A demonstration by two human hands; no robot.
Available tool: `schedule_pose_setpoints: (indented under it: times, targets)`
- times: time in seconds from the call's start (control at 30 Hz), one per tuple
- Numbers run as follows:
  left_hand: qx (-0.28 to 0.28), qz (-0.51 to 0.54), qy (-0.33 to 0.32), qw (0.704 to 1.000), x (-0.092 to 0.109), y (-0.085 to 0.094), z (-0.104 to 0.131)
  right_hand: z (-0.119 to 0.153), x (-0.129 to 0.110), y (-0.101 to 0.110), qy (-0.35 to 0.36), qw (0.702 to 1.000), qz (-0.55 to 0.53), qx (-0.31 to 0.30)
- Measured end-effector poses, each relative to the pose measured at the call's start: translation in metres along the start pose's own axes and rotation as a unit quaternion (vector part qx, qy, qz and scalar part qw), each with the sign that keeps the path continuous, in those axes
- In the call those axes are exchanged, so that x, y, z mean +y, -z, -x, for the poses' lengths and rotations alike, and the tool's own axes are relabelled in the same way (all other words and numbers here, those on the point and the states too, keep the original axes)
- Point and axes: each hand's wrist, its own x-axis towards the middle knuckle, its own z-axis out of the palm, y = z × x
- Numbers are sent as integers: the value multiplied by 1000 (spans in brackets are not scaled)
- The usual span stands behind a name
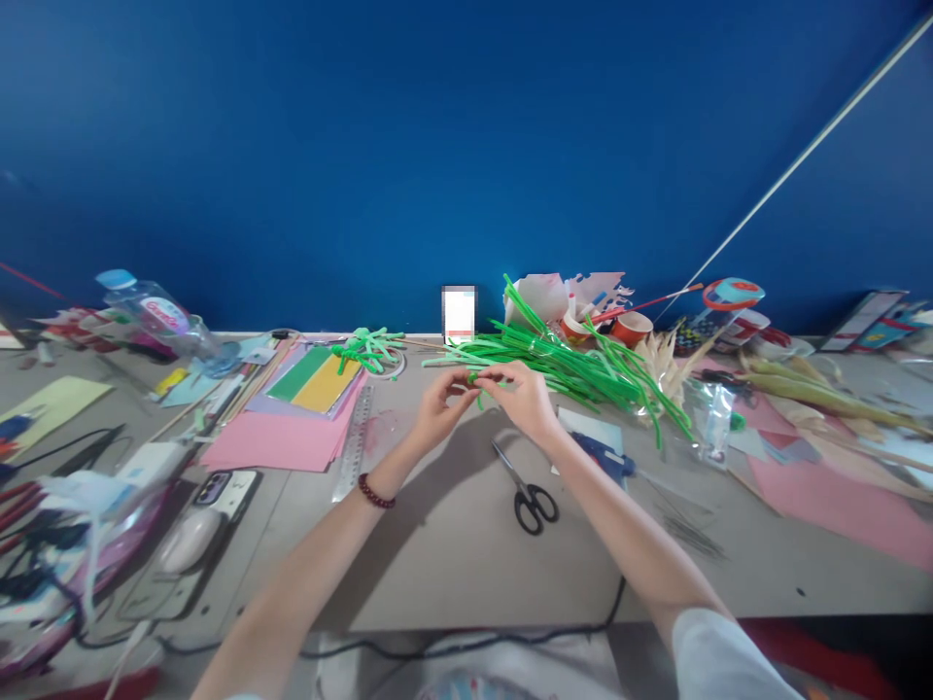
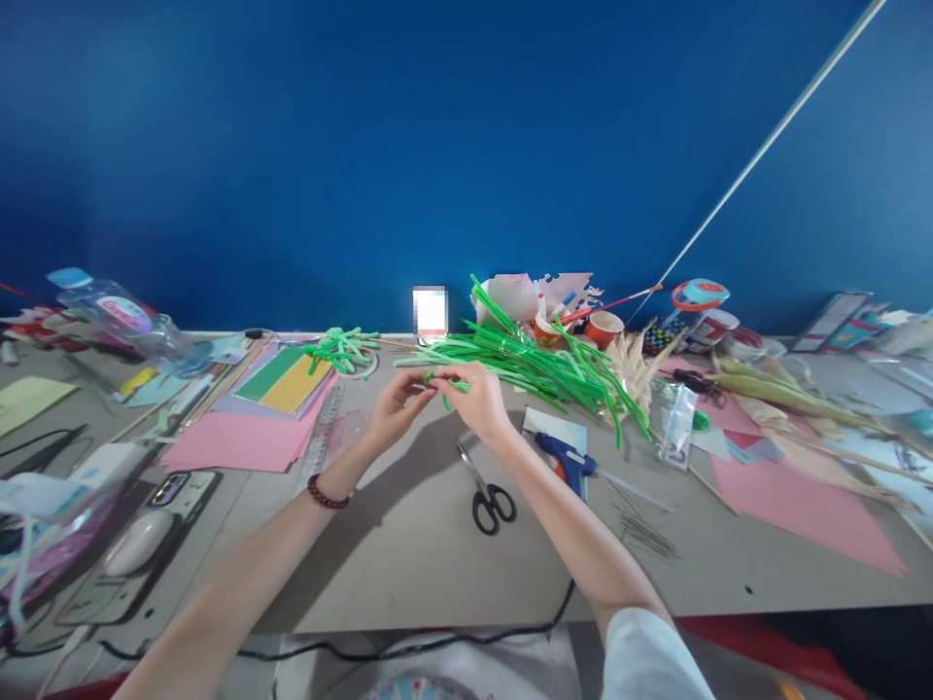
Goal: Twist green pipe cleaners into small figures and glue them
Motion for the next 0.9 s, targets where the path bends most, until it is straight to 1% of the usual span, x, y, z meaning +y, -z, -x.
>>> schedule_pose_setpoints:
  times: [0.07, 0.13, 0.23, 0.33, 0.43, 0.5, 0.67, 0.8, 0.83, 0.9]
  targets:
    - [8, 45, 40, 998, -5, 4, 8, 5, 5, -6, -24, 997, -57, -47]
    - [18, 86, 78, 993, -9, 7, 16, 13, 11, -14, -35, 994, -83, -63]
    - [22, 113, 124, 986, -16, 10, 29, 28, 18, -26, -9, 997, -51, -52]
    - [21, 92, 142, 985, -25, 12, 41, 39, 22, -34, 42, 998, 15, -48]
    - [23, 43, 129, 990, -32, 13, 49, 47, 23, -38, 79, 993, 74, -52]
    - [19, 18, 120, 992, -35, 13, 52, 49, 24, -39, 84, 991, 89, -53]
    - [17, -30, 102, 994, -28, 12, 55, 56, 25, -39, 62, 996, 54, -36]
    - [60, -123, 41, 990, -17, 14, 59, 66, 28, -45, 60, 998, 15, -7]
    - [57, -148, 19, 987, -15, 14, 60, 68, 28, -47, 63, 998, 9, -1]
    - [22, -188, -26, 981, -10, 14, 62, 70, 29, -49, 70, 998, -4, 7]
